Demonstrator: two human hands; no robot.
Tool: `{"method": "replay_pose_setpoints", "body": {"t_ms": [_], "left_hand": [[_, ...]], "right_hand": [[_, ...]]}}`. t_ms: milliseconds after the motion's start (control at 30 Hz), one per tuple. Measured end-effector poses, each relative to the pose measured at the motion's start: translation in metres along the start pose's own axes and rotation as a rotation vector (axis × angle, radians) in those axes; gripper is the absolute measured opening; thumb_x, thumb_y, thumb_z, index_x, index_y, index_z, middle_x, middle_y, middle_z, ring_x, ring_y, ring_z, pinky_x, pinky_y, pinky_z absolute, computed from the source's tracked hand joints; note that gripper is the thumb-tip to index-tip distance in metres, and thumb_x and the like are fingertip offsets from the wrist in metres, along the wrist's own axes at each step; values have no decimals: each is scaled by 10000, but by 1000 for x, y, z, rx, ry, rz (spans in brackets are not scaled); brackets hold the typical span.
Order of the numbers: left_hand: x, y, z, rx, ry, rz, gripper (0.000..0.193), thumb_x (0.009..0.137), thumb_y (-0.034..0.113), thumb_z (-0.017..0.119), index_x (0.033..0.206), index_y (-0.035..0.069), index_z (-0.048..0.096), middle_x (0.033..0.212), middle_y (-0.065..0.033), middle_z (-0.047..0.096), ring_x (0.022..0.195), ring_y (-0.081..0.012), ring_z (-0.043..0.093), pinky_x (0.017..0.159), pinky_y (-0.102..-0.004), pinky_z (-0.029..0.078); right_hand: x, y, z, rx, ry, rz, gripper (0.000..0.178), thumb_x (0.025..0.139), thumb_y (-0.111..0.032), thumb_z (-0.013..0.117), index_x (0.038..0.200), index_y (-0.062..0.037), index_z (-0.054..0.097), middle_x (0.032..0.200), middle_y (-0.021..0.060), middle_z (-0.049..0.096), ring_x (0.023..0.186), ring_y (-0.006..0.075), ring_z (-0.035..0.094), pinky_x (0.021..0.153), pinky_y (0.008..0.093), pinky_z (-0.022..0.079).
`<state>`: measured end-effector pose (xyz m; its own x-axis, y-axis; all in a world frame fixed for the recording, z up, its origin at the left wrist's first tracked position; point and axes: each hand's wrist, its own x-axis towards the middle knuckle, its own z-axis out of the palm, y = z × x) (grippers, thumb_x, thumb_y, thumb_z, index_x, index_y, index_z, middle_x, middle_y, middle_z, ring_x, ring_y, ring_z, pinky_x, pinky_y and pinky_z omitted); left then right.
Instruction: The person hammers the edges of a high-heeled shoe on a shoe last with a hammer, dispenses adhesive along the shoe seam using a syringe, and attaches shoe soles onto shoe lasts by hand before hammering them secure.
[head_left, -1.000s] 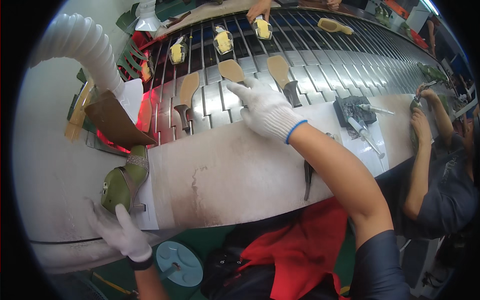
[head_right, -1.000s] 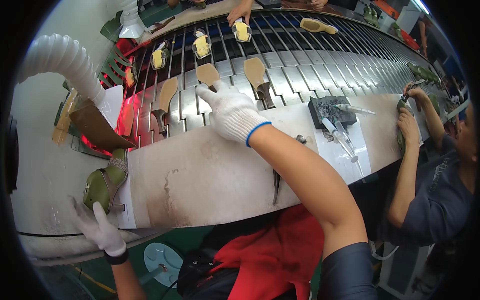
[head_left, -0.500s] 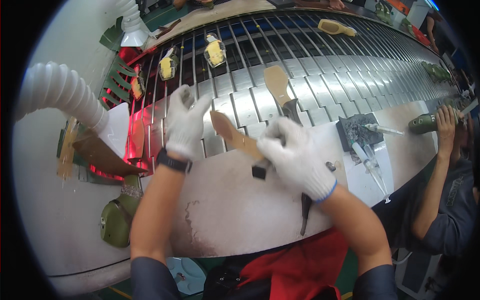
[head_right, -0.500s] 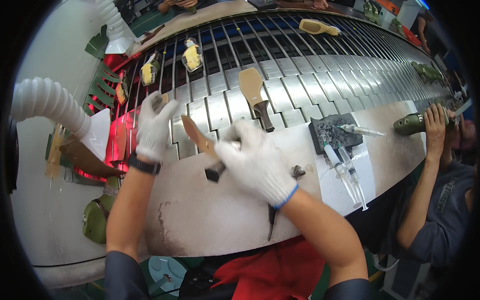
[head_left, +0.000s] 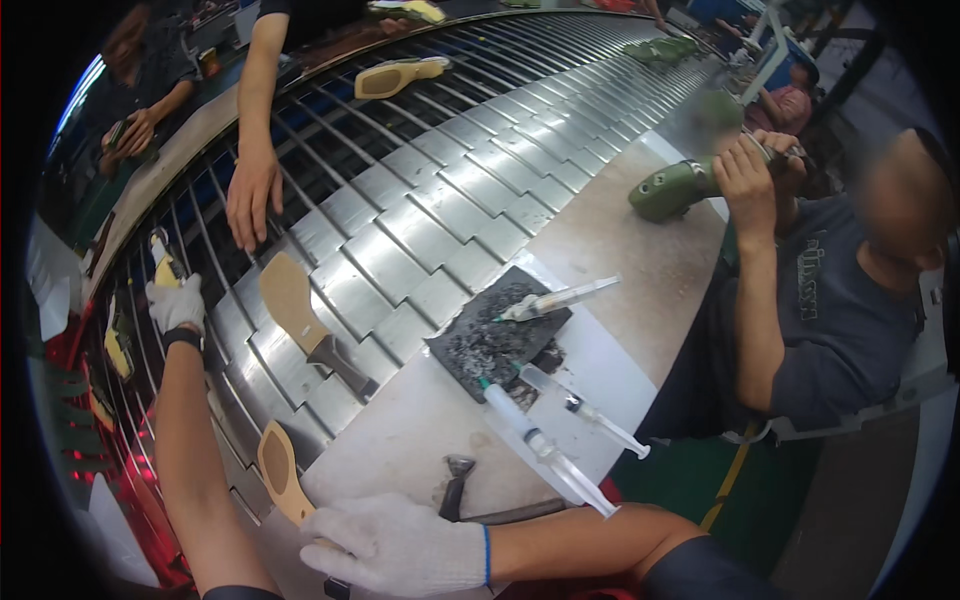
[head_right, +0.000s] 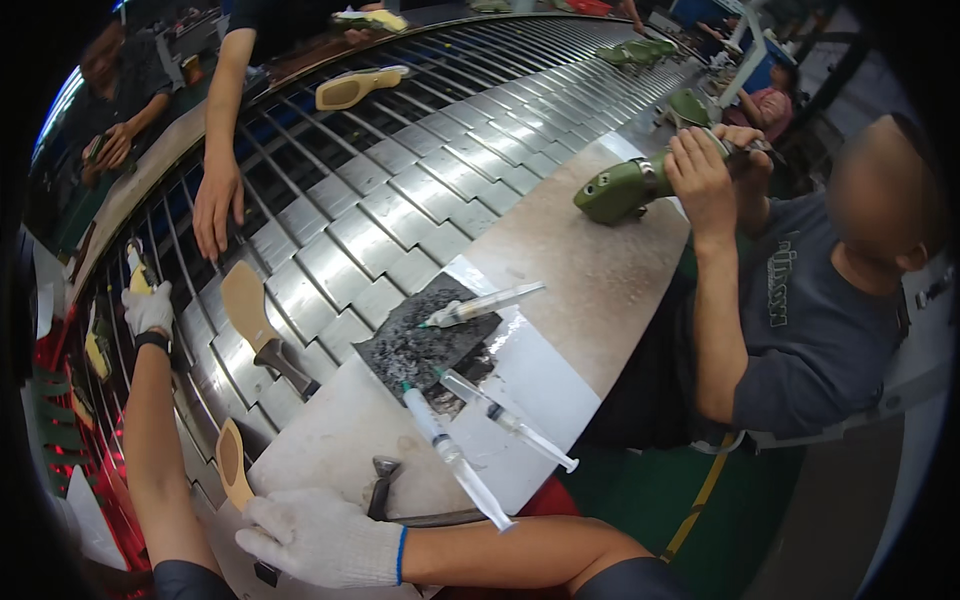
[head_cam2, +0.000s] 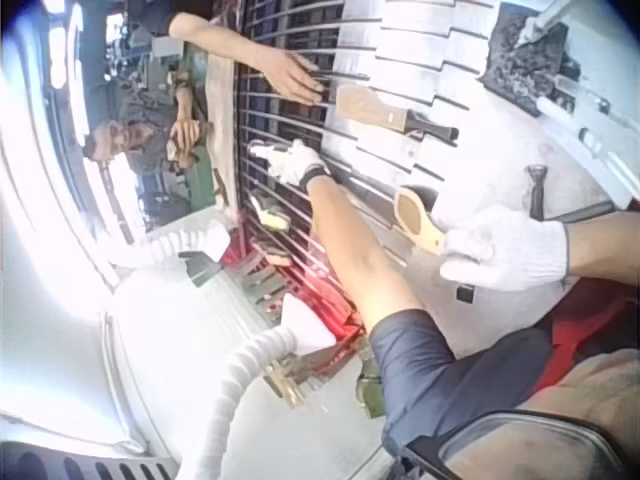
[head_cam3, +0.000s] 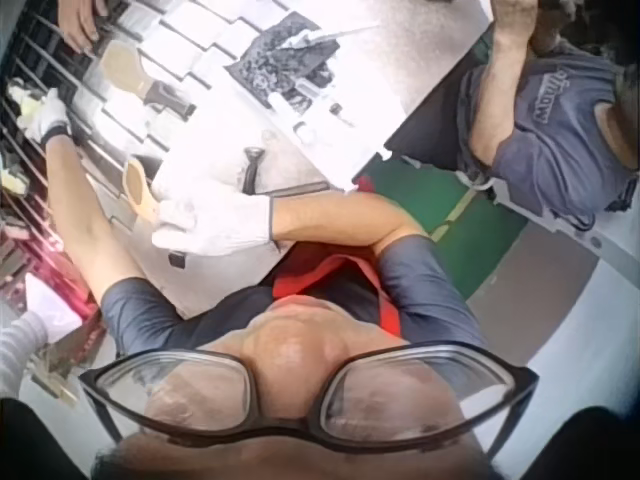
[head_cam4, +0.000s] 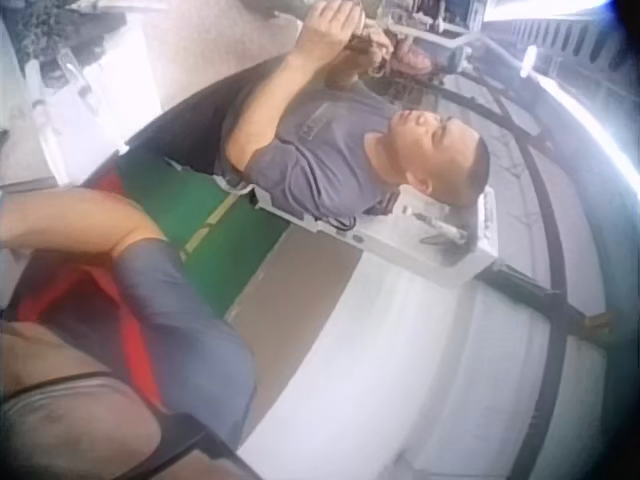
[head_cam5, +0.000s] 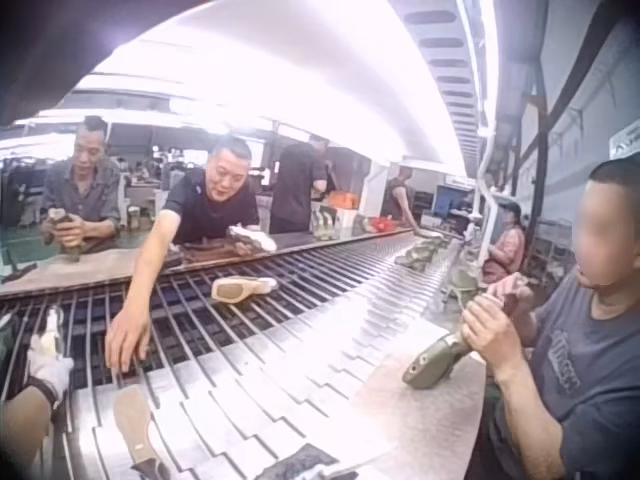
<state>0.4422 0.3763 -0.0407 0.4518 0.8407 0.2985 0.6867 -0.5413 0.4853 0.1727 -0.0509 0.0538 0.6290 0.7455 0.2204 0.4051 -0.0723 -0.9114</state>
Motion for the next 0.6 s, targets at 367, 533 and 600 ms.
{"method": "replay_pose_setpoints", "body": {"t_ms": [367, 533, 600], "left_hand": [[-149, -105, -198, -808, -332, 187, 772, 889, 40, 769, 1591, -41, 459, 1285, -88, 675, 1046, -188, 677, 904, -319, 559], [-307, -148, -337, -659, -183, 350, 877, 845, -9, 801, 1631, -52, 413, 1497, -186, 575, 1392, -292, 583, 1199, -408, 454], [-359, -174, -370, -339, 9, 597, 923, 815, 3, 843, 1631, -47, 414, 1499, -245, 551, 1423, -400, 560, 1208, -470, 449]], "right_hand": [[15, 6, -8, 169, 12, 206, 695, 1168, -575, 412, 1039, 20, 745, 1082, 270, 762, 1008, 434, 712, 892, 494, 551], [-22, -24, 35, 422, 123, 411, 613, 1177, -530, 457, 1039, 6, 720, 977, 217, 770, 867, 354, 752, 801, 432, 585], [-62, -13, 72, 82, 296, 65, 475, 1151, -454, 564, 1184, -4, 713, 1072, 204, 771, 888, 330, 756, 821, 407, 596]]}}
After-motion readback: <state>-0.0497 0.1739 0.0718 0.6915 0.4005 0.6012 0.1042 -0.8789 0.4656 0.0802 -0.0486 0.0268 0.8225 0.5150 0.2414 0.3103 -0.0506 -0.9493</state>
